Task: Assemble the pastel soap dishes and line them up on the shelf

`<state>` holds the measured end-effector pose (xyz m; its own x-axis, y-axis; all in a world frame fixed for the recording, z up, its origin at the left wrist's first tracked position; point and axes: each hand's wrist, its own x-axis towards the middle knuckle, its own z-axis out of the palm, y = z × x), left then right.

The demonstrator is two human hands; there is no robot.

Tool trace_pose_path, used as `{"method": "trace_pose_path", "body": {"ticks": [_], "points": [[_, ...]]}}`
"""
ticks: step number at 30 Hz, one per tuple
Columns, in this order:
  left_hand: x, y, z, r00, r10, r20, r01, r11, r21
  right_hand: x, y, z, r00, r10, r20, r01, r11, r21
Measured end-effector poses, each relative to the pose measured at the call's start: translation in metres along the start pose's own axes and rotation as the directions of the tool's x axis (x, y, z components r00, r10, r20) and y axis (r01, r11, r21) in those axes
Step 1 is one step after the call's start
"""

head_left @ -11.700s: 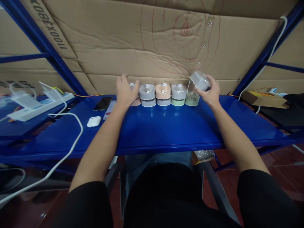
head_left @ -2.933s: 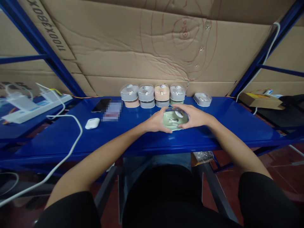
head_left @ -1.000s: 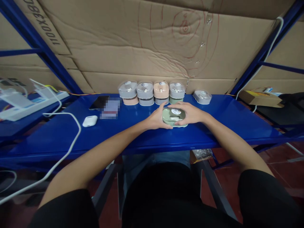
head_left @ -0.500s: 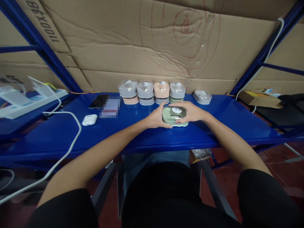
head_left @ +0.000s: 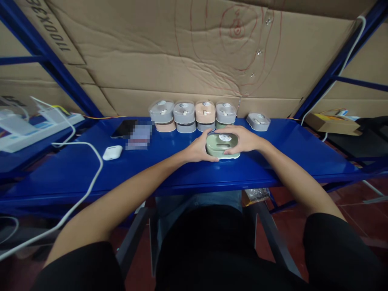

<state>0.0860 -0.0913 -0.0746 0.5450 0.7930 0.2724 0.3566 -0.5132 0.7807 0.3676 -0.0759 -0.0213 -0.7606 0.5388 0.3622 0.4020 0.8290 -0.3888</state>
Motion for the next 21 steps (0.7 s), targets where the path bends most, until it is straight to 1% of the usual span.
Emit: {"method": "trace_pose_path", "body": {"ticks": [6, 10, 13, 17, 21], "points": [[0.0, 0.0, 0.0, 1.0, 0.008, 0.011, -0.008, 1.0, 0.013, 0.0, -0.002, -0.003, 0.998, 0.034, 0.055, -0.036, 0.999, 0.033], [-0.002, -0.001, 0.0, 1.0, -0.004, 0.009, 0.004, 1.0, 0.023, -0.001, -0.004, -0.002, 0.996, 0.058, 0.067, -0.061, 0.998, 0.035], [-0.002, 0.0, -0.001, 1.0, -0.017, 0.003, 0.017, 0.999, 0.032, 0.0, -0.002, -0.002, 0.997, 0.04, 0.062, -0.043, 0.998, 0.037], [-0.002, 0.001, -0.001, 1.0, 0.004, -0.001, -0.004, 0.999, 0.035, 0.002, 0.003, -0.003, 0.999, 0.01, 0.053, -0.012, 0.999, 0.039], [-0.001, 0.001, -0.001, 1.0, 0.0, -0.006, 0.0, 0.998, 0.067, 0.002, 0.011, -0.004, 0.998, 0.002, 0.062, -0.008, 0.994, 0.111]]}}
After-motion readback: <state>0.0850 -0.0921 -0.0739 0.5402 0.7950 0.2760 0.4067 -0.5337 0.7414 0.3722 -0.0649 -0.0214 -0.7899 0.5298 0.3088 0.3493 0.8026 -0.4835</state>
